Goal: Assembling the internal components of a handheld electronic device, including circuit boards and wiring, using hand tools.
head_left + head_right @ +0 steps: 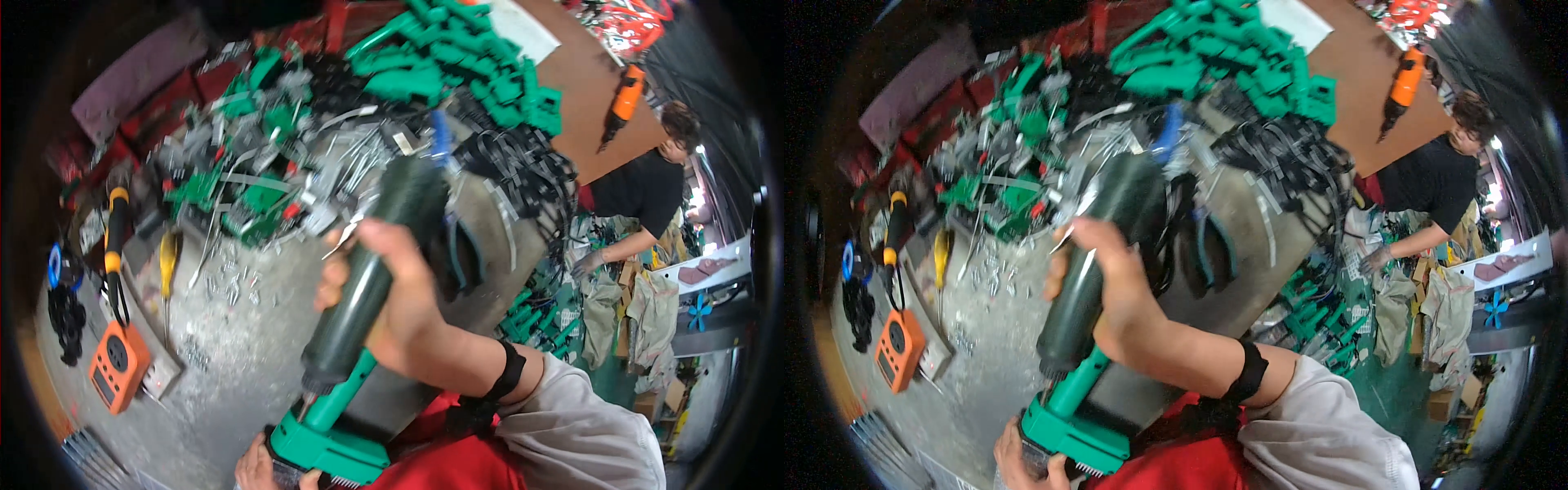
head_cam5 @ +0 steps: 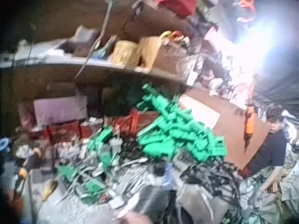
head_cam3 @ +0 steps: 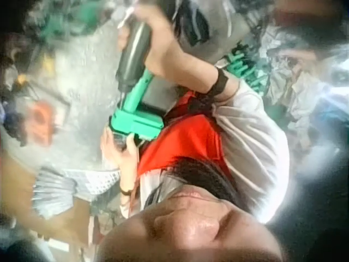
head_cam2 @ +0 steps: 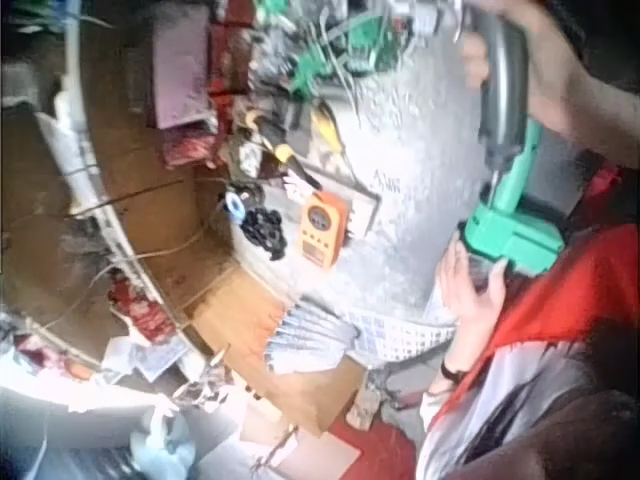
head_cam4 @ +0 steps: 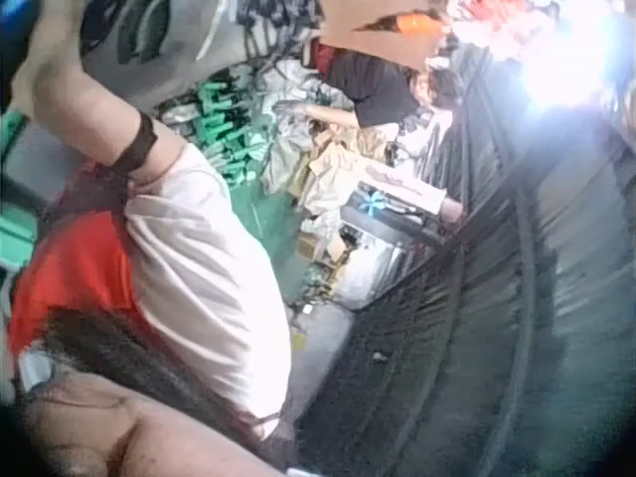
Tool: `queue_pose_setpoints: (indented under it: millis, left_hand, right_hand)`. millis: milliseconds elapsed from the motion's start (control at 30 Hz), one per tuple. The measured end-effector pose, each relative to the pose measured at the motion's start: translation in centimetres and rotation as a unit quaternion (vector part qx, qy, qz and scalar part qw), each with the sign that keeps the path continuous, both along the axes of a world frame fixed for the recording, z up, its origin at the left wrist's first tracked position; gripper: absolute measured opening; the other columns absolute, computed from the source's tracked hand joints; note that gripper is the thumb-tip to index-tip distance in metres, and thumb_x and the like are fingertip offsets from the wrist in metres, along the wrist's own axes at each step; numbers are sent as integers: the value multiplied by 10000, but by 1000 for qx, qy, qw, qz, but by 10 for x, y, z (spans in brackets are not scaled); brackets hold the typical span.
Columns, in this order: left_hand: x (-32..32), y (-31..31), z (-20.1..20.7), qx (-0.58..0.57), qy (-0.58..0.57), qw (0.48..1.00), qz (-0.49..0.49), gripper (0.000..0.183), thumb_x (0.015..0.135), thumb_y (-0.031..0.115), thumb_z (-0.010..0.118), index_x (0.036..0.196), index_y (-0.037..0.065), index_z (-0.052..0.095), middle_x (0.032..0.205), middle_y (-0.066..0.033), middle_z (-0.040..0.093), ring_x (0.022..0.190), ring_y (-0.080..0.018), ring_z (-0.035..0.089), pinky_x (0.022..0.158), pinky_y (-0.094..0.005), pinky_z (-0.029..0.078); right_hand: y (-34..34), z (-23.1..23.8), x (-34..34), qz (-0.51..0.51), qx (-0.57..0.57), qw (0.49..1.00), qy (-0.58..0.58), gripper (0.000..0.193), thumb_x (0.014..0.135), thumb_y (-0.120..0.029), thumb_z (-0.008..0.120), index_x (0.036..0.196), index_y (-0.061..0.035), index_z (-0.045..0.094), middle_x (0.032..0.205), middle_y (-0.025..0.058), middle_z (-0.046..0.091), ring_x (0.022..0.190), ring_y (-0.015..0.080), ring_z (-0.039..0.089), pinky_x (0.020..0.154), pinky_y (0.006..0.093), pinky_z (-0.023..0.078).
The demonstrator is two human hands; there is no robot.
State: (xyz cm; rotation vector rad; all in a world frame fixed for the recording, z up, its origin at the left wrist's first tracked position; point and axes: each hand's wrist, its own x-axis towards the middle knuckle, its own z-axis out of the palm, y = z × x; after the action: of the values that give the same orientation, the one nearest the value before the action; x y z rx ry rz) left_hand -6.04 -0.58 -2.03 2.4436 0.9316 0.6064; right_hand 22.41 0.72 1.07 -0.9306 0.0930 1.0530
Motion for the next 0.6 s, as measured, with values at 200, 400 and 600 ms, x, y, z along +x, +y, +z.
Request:
queue_pose_setpoints:
  millis: [200,400,600]
  left_hand:
    - [-8,-14,-2,26,59,997,41,598,842,317,751,1263,-64,564,1223,-264,601,1113,-442,572,985,-515,443]
    - [-11,-13,-9,46,62,995,63,602,854,350,726,1270,-55,567,1234,-264,599,1118,-435,578,987,-495,457]
    - [-13,-13,-10,53,70,994,69,636,845,385,716,1285,-46,556,1226,-259,604,1105,-437,577,967,-502,457]
  right_hand:
    - [-46,57,110,139,-51,918,-367,521,940,-249,625,1346,1,417,996,105,606,881,178,613,800,360,517]
    - [-106,52,207,187,-288,660,-668,351,851,-156,647,1156,16,633,967,176,670,893,189,636,790,328,506]
    - [-165,93,422,-442,-498,148,-731,590,788,-245,757,1295,-98,493,1134,155,559,1100,335,538,914,464,458]
